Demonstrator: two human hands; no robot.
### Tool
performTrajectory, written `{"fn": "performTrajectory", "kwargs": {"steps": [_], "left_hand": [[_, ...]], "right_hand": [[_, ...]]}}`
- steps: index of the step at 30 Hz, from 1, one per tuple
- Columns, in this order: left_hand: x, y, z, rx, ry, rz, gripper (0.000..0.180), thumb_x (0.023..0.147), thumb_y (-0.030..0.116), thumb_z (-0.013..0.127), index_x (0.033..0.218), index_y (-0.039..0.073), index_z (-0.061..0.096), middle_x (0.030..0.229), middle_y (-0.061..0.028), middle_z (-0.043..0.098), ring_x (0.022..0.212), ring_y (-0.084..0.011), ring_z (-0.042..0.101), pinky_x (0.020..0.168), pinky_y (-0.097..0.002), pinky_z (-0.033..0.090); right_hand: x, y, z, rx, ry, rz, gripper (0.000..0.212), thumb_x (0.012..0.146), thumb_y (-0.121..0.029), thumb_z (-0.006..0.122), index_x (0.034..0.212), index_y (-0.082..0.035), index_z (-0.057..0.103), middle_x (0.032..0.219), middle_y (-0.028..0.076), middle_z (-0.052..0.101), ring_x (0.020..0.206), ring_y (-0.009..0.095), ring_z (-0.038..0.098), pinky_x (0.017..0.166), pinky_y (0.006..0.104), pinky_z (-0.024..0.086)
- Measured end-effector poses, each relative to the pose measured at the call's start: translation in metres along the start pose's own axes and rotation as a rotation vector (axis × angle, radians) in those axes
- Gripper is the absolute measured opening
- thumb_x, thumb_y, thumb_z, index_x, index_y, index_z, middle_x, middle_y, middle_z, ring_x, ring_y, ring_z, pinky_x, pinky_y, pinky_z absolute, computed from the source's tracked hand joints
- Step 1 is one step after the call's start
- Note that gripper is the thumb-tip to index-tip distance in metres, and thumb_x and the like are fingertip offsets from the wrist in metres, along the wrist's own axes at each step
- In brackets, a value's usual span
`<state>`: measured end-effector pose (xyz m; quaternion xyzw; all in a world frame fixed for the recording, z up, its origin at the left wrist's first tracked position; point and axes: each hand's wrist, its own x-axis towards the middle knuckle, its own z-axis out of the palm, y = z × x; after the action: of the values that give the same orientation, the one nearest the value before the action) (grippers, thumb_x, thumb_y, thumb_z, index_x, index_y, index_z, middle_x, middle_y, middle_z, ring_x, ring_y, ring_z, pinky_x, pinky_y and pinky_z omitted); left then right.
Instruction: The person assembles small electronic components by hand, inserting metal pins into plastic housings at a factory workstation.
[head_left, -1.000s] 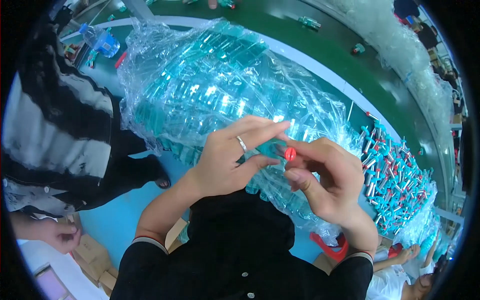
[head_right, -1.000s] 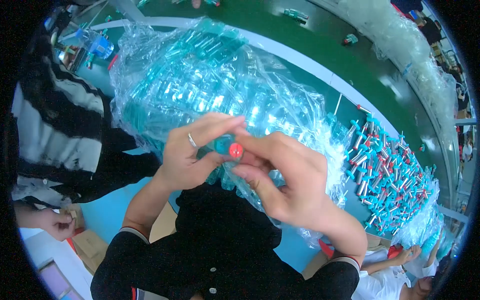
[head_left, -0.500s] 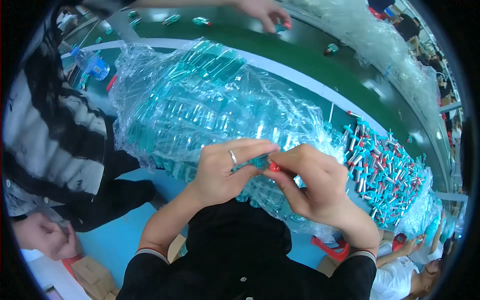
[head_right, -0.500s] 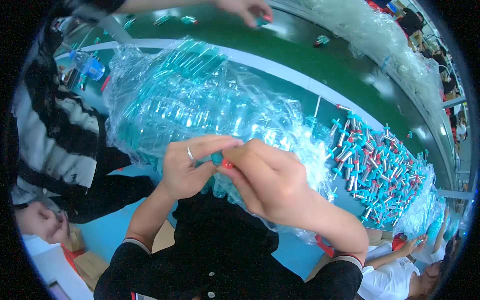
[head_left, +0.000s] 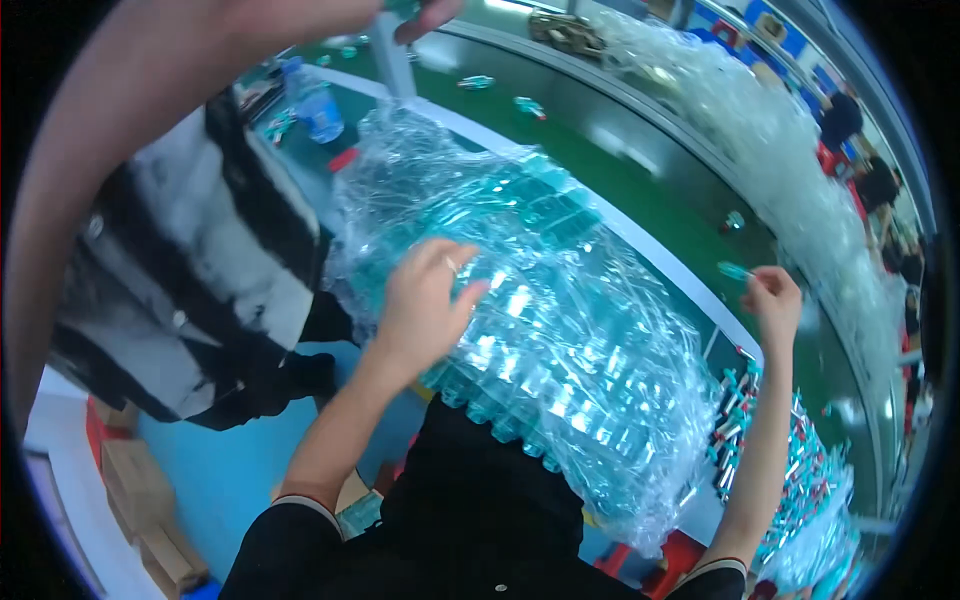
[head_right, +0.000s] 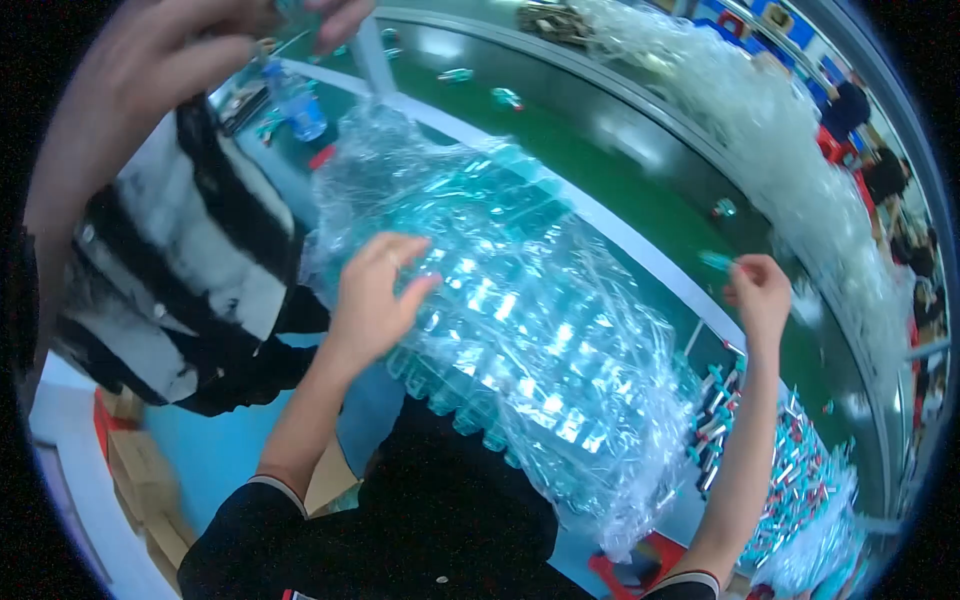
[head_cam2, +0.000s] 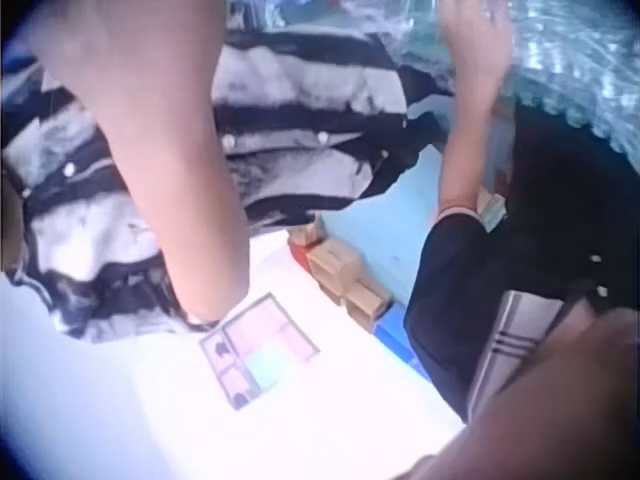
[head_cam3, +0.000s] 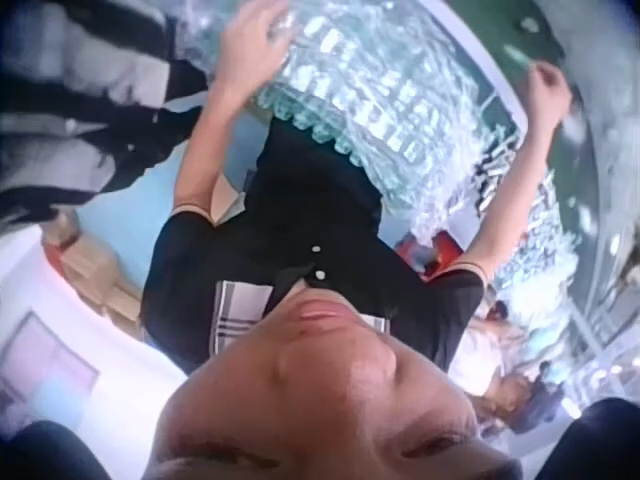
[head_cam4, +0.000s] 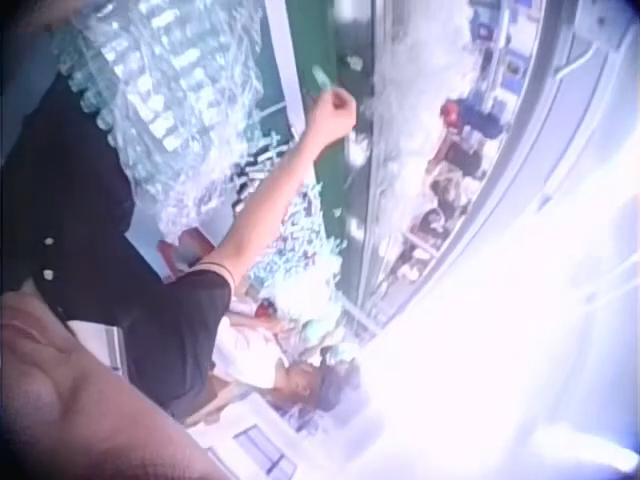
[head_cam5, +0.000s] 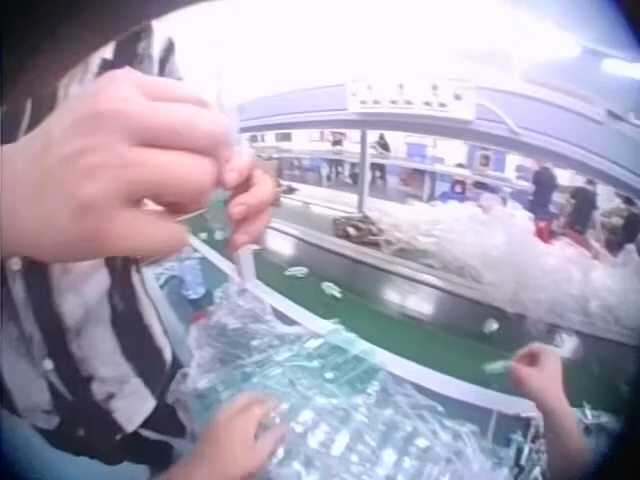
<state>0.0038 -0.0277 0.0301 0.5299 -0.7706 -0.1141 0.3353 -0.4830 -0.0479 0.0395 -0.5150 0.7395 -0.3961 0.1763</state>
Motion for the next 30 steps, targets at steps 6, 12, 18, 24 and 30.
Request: {"fn": "performTrajectory", "kwargs": {"steps": [6,12,18,24,30], "left_hand": [[0.089,-0.057,0.015,0.142,-0.155,-0.043,0.046,0.08,0.031,0.081,0.108,-0.004,0.07,0.11,-0.0241,0.067,0.107,-0.04,0.063,0.094,-0.0458,0.05],[0.125,-0.063,0.02,0.406,-0.424,-0.122,0.048,0.074,0.036,0.087,0.103,-0.001,0.073,0.109,-0.0248,0.068,0.111,-0.0434,0.064,0.095,-0.0495,0.053],[0.121,-0.073,0.03,0.218,-0.34,-0.009,0.036,0.075,0.027,0.085,0.099,0.001,0.077,0.105,-0.0211,0.072,0.096,-0.0384,0.071,0.087,-0.0451,0.056],[0.142,-0.133,0.016,-0.277,-0.374,-0.134,0.028,0.081,0.026,0.081,0.093,0.001,0.079,0.079,-0.0067,0.075,0.075,-0.0142,0.069,0.073,-0.0317,0.054],[0.147,-0.202,-0.02,-0.764,-0.215,-0.656,0.026,0.102,0.028,0.061,0.097,0.003,0.067,0.083,-0.0025,0.064,0.074,-0.0118,0.061,0.067,-0.0275,0.051]], "right_hand": [[0.051,0.107,-0.003,-0.711,0.159,-0.146,0.045,0.085,-0.011,0.07,0.127,0.003,0.061,0.097,0.016,0.073,0.092,0.026,0.074,0.081,0.0378,0.058],[-0.138,-0.108,0.08,-0.373,-0.408,-0.718,0.054,0.087,-0.023,0.075,0.137,-0.012,0.059,0.142,0.019,0.054,0.13,0.04,0.052,0.108,0.052,0.04],[-0.177,-0.087,0.095,-0.611,-0.595,-0.685,0.064,0.092,-0.045,0.064,0.15,-0.022,0.049,0.163,0.017,0.03,0.149,0.044,0.025,0.119,0.0642,0.016],[-0.182,-0.073,0.092,-0.641,-0.545,-0.676,0.06,0.095,-0.048,0.058,0.152,-0.031,0.046,0.164,0.012,0.031,0.15,0.04,0.025,0.121,0.0597,0.015],[-0.177,-0.071,0.096,-0.586,-0.506,-0.72,0.059,0.099,-0.052,0.052,0.153,-0.032,0.042,0.164,0.01,0.031,0.151,0.038,0.025,0.12,0.0603,0.017]]}}
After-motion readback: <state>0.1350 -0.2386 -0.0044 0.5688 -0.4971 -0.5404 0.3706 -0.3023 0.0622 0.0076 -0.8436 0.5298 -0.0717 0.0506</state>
